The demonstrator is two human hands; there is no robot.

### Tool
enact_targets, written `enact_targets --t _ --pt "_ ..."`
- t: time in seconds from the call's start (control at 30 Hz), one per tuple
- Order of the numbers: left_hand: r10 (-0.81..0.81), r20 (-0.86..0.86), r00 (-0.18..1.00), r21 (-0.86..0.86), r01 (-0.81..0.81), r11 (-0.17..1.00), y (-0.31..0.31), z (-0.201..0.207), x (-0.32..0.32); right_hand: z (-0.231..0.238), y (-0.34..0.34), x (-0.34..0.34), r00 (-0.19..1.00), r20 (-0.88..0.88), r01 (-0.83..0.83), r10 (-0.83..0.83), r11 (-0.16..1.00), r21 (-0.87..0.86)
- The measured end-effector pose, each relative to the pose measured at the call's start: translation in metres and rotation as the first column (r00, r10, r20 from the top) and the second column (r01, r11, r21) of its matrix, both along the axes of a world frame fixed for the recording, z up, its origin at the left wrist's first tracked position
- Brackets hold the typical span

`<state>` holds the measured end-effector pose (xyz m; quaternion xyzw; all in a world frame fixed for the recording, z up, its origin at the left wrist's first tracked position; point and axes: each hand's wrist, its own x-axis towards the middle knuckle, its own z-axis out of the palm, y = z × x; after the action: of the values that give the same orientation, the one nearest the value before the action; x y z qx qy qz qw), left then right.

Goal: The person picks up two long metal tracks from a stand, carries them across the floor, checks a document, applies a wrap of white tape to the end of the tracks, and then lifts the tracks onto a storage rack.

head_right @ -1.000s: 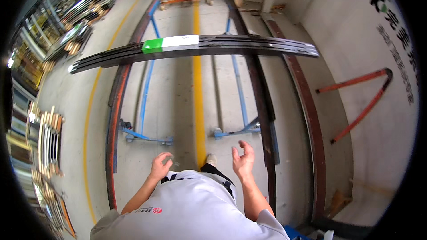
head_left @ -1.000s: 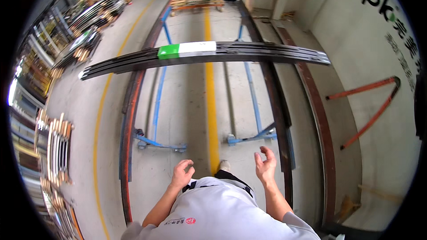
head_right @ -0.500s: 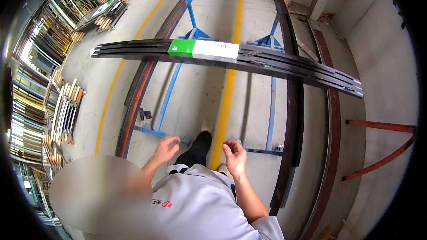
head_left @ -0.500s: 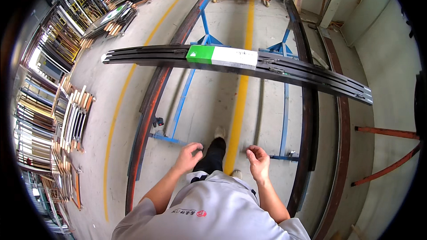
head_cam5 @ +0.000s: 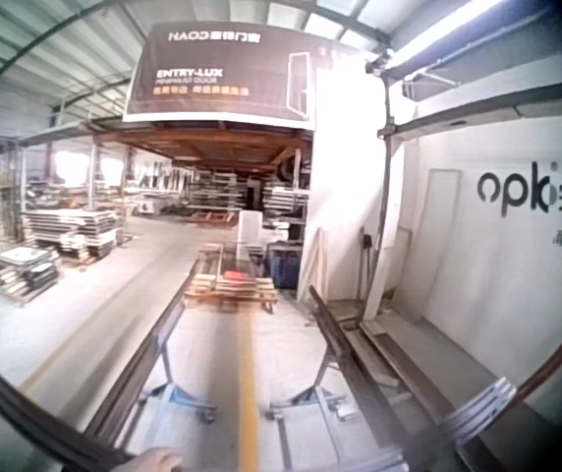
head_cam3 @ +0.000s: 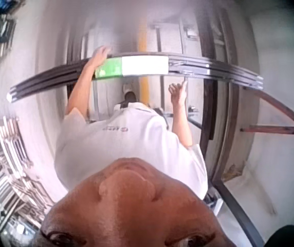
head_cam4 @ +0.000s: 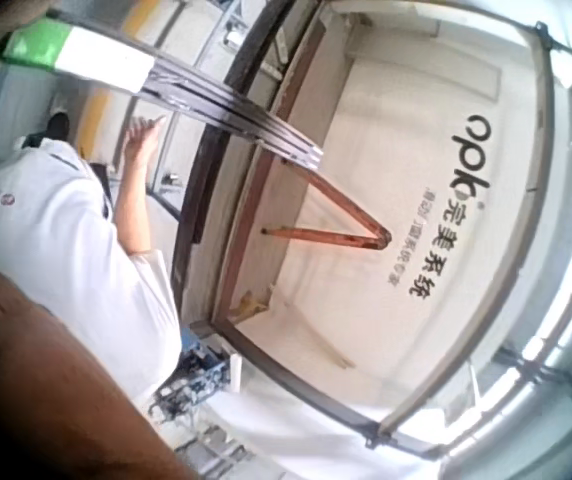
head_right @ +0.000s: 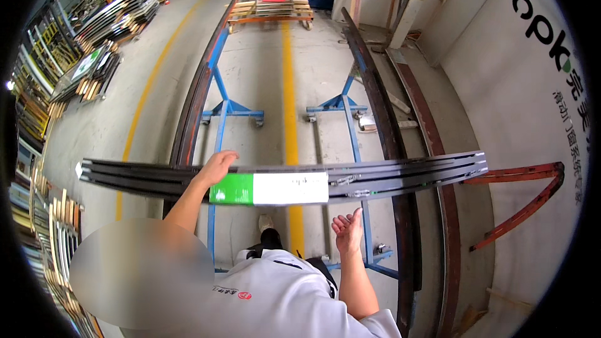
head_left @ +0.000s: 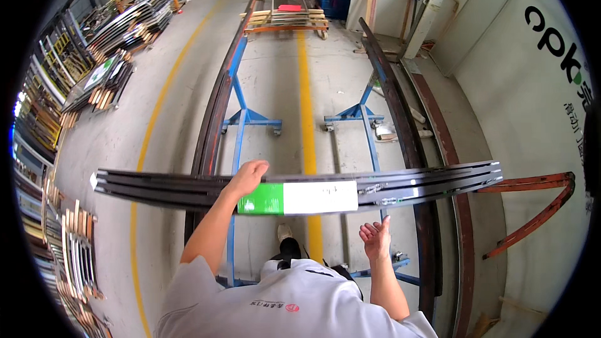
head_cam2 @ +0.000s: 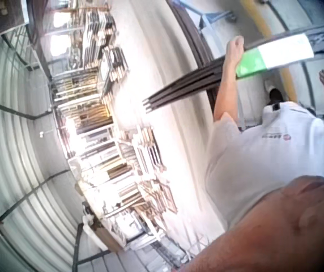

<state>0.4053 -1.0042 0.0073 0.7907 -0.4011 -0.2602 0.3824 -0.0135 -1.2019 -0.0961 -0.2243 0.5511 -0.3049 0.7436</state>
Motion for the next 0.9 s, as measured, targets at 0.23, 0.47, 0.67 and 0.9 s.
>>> enact_targets --t 0.23,0.47,0.67,0.9 --pt "-0.292 -0.392 0.872 0.621 0.485 0.615 -0.065 -0.068 0.078 -0.020 -0.049 0.066 0.969 0.159 0.189 -0.191 0.982 0.029" --pt "0.050 -0.721 0.691 0.640 0.637 0.430 -0.058 -0.133 0.114 0.000 -0.063 0.097 0.788 0.417 0.468 -0.454 0.881 0.074" --pt "0.219 -0.748 0.627 0.641 0.594 0.486 -0.052 -0.144 0.110 0.030 -0.095 0.128 0.804 0.364 0.468 -0.471 0.878 0.100" --pt "0.254 -0.655 0.712 0.700 0.443 0.561 -0.102 -0.044 0.149 0.073 -0.199 0.217 0.762 0.579 0.322 -0.290 0.945 0.050"
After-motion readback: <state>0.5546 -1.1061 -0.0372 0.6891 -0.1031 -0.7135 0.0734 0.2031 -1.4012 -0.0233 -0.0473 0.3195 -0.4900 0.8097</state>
